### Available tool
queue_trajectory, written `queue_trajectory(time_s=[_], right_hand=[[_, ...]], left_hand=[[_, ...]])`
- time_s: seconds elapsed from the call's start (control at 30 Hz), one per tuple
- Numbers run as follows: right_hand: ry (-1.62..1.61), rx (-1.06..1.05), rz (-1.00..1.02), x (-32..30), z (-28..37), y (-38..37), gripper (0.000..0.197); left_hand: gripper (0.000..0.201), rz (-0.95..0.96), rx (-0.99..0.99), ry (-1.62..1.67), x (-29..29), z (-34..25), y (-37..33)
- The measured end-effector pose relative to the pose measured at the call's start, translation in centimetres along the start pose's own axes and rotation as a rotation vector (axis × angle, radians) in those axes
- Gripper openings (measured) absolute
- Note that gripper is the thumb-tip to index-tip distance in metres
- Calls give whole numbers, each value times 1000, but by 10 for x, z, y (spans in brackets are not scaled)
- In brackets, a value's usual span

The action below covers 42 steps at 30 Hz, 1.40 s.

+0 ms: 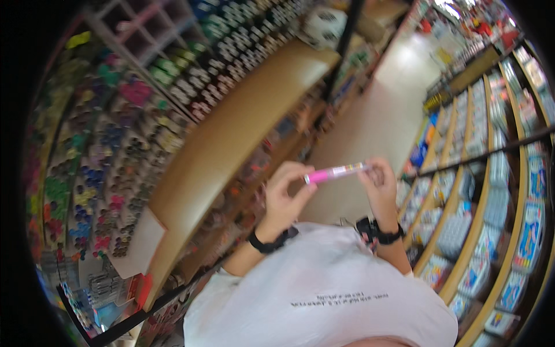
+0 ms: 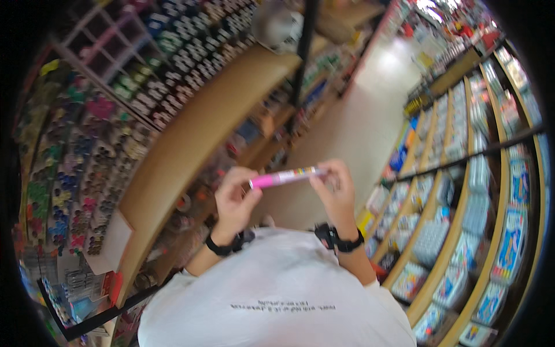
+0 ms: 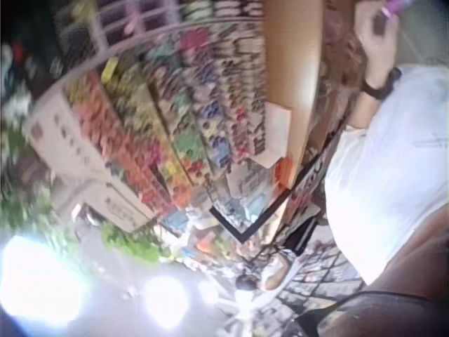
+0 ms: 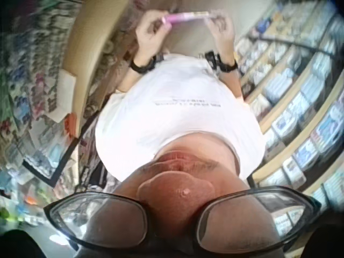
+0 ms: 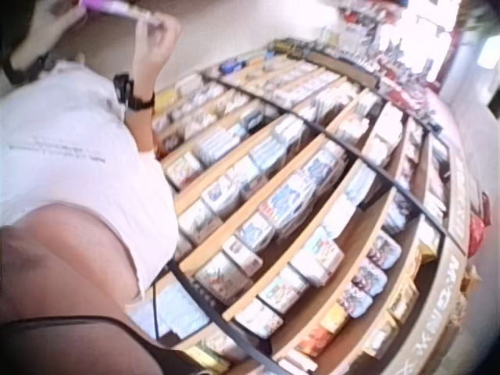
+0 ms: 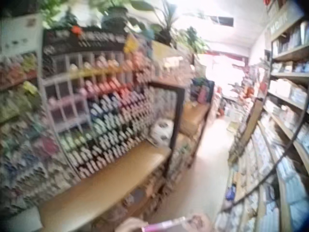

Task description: The person picks up various markers from a basket and places them individually back into a color-coded shelf display, matching each marker to its correct slot.

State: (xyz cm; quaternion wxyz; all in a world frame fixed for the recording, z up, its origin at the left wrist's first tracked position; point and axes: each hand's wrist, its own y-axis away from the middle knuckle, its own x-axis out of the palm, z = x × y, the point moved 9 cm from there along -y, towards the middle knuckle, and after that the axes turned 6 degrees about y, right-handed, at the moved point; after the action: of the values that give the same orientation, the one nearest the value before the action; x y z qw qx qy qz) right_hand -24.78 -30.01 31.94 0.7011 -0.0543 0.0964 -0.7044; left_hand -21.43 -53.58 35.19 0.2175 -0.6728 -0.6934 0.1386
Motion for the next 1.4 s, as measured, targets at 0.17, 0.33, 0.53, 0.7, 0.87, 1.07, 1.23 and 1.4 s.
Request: queue_trajectory(time_s=[0.17, 0.33, 0.53, 0.7, 0.87, 1.07, 1.23, 1.4], right_hand=[[35, -82, 154, 34, 4, -37, 26], [-67, -65, 336, 73, 0, -63, 24], [-116, -108, 562, 82, -9, -113, 24], [97, -316, 606, 71, 8, -170, 31], [-77, -608, 557, 67, 66, -196, 31], [-487, -960, 951, 77, 163, -178, 46], [-504, -1096, 947, 92, 211, -188, 54], [-562, -971, 991, 137, 235, -205, 51]], left_hand=[[24, -130, 36, -91, -29, -6, 1], [27, -283, -67, 71, -39, 14, 10], [28, -196, 6, 201, 2, 7, -22], [26, -266, -6, 138, 36, 18, -62], [21, -204, 317, -590, 70, -53, -119], [30, -213, 553, -1012, 111, -127, -144], [27, -213, 685, -1080, 101, -164, -166], [34, -240, 558, -987, 65, -180, -184]])
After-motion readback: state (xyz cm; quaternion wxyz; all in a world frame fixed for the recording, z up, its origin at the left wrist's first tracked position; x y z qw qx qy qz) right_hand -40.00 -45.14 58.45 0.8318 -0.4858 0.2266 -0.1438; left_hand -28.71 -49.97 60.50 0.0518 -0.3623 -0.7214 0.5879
